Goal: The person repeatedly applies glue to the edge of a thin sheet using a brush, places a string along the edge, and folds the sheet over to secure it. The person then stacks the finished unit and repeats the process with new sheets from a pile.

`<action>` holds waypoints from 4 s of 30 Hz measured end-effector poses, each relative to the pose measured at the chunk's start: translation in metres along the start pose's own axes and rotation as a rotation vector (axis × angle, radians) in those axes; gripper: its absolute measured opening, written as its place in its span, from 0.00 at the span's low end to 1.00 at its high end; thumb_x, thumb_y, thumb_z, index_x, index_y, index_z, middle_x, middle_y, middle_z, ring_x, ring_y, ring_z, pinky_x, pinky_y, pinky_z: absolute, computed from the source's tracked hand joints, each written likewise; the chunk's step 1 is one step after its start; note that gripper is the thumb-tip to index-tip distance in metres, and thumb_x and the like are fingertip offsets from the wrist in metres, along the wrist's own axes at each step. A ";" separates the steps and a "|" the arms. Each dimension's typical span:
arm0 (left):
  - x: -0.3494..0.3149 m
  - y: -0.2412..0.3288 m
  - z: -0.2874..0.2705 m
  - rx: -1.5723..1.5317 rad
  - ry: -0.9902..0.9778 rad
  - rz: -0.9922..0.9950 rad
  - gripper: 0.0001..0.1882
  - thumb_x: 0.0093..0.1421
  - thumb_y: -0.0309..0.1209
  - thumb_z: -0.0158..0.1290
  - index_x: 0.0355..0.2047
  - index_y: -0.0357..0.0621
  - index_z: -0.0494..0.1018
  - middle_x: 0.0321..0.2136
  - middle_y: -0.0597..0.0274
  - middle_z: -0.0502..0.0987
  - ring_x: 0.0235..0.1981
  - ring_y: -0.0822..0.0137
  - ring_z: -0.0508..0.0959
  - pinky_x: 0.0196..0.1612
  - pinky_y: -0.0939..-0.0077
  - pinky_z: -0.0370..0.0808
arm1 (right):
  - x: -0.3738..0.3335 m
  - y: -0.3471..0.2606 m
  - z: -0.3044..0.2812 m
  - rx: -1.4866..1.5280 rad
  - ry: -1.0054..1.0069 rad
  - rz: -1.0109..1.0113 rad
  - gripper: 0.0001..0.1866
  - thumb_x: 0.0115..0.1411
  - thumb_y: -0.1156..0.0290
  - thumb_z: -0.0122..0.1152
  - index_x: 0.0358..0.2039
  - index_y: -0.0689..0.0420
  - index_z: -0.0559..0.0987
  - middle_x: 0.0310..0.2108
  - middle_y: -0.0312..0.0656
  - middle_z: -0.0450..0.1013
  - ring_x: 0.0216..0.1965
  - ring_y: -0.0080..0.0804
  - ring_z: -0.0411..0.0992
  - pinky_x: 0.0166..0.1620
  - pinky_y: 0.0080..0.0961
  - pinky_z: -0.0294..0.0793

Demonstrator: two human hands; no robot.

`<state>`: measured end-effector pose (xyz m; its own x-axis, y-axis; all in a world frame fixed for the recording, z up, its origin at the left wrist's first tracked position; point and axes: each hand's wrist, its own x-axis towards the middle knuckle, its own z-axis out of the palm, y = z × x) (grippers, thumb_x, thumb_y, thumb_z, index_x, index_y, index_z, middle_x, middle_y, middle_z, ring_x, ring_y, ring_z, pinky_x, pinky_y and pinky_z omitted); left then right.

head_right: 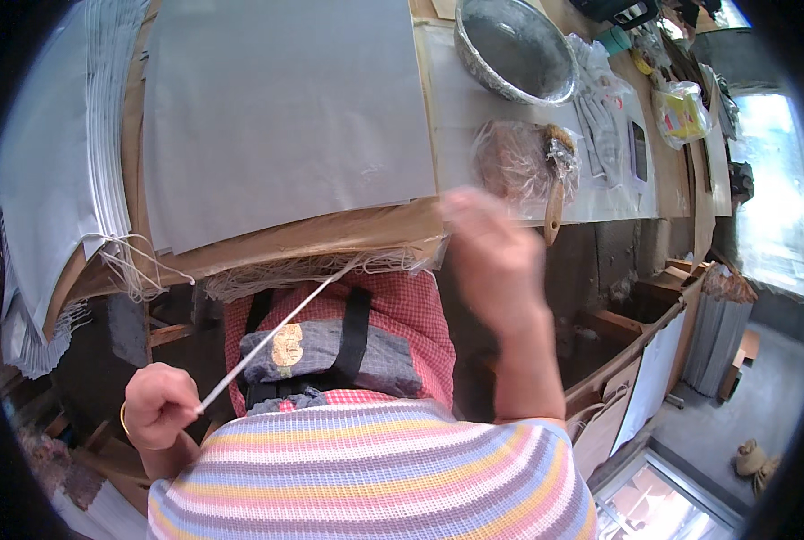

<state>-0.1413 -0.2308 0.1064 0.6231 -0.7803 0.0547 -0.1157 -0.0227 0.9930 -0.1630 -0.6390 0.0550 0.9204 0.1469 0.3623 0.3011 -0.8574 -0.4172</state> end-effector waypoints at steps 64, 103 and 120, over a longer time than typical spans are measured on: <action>0.056 -0.112 -0.049 1.120 0.276 -0.020 0.22 0.47 0.35 0.61 0.42 0.37 0.75 0.46 0.55 0.72 0.48 0.52 0.71 0.51 0.59 0.67 | 0.040 0.029 0.089 0.164 -0.011 -0.147 0.12 0.45 0.83 0.64 0.32 0.59 0.81 0.36 0.41 0.76 0.35 0.38 0.75 0.37 0.31 0.77; 0.047 -0.127 -0.046 0.814 0.936 -0.245 0.28 0.57 0.28 0.57 0.57 0.35 0.63 0.55 0.47 0.68 0.52 0.56 0.72 0.53 0.64 0.70 | 0.041 0.000 0.053 0.961 0.311 0.706 0.26 0.54 0.78 0.54 0.54 0.70 0.66 0.47 0.48 0.71 0.50 0.34 0.70 0.55 0.27 0.67; -0.071 -0.075 -0.107 1.382 1.339 -0.022 0.12 0.60 0.29 0.54 0.21 0.41 0.68 0.18 0.55 0.67 0.21 0.51 0.69 0.27 0.59 0.65 | 0.103 -0.077 0.161 0.592 -0.089 0.301 0.16 0.66 0.76 0.48 0.54 0.61 0.66 0.28 0.39 0.74 0.29 0.22 0.70 0.33 0.22 0.71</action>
<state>-0.0940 -0.1063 0.0392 0.6539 0.1283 0.7457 -0.1225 -0.9546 0.2716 -0.0511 -0.4784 -0.0093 0.9951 0.0057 0.0990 0.0907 -0.4559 -0.8854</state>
